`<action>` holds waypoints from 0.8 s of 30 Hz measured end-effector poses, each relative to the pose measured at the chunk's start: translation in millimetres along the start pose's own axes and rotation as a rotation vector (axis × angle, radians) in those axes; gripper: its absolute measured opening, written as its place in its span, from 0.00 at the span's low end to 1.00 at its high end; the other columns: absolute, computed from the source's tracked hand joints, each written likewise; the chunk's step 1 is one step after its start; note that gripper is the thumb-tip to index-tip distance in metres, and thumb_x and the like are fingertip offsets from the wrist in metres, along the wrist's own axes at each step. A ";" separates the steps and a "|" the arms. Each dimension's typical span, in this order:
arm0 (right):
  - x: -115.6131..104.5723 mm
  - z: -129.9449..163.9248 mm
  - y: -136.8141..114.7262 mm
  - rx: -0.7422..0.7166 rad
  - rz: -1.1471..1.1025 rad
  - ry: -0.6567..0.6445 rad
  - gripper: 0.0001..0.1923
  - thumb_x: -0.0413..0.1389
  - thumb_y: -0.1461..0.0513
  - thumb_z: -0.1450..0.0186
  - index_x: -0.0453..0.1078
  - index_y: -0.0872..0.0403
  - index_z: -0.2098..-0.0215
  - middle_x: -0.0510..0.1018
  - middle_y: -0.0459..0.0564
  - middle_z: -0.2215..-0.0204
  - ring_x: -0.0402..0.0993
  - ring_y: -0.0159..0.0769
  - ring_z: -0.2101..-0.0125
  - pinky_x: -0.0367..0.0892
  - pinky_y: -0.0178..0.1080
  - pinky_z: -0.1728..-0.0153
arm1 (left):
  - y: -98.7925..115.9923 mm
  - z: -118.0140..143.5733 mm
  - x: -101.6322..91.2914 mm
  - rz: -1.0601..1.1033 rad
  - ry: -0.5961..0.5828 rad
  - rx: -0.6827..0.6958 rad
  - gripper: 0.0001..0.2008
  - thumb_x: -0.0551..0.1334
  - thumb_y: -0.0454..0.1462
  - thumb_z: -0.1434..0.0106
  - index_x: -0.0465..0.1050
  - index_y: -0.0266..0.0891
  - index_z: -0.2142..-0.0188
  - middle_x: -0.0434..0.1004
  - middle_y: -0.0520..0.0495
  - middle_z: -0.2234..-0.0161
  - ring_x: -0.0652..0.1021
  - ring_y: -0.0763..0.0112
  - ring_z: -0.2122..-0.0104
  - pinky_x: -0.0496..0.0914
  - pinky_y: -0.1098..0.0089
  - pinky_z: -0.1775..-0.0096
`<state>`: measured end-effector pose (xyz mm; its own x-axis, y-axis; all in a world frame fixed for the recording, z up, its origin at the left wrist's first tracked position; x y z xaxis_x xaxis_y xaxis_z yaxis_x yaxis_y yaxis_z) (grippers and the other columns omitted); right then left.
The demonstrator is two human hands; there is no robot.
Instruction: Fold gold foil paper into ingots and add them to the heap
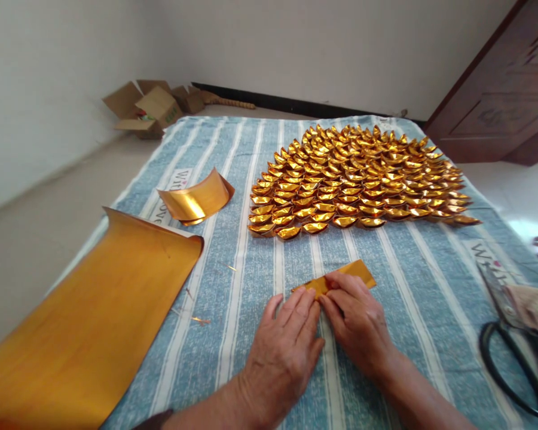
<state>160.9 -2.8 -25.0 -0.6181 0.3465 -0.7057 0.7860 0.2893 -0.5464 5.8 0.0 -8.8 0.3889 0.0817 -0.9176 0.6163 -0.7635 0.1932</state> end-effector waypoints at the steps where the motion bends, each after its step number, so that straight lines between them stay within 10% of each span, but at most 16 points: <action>1: -0.2 -0.1 -0.3 0.001 0.002 -0.002 0.13 0.50 0.68 0.33 0.72 0.56 0.74 0.77 0.56 0.61 0.71 0.40 0.59 0.70 0.44 0.59 | 0.0 -0.2 0.0 0.001 -0.001 -0.001 0.17 0.49 0.36 0.30 0.69 0.30 0.49 0.74 0.39 0.47 0.72 0.55 0.47 0.65 0.52 0.51; 24: 0.1 -0.6 -0.2 0.001 0.001 -0.015 0.16 0.49 0.68 0.33 0.71 0.56 0.76 0.77 0.56 0.63 0.71 0.40 0.61 0.69 0.44 0.60 | 0.5 -0.5 0.8 0.015 -0.021 -0.011 0.17 0.52 0.36 0.32 0.69 0.29 0.48 0.74 0.37 0.47 0.72 0.54 0.47 0.66 0.50 0.50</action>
<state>160.7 -2.3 -24.6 -0.6170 0.3330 -0.7131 0.7867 0.2877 -0.5462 6.7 0.0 -9.2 0.3843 0.0566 -0.9215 0.6176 -0.7577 0.2111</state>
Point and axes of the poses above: each hand's wrist, its own z-axis away from the middle knuckle, its own x-axis out of the palm, y = z × x, the point moved 1 cm from there along -z, towards the middle knuckle
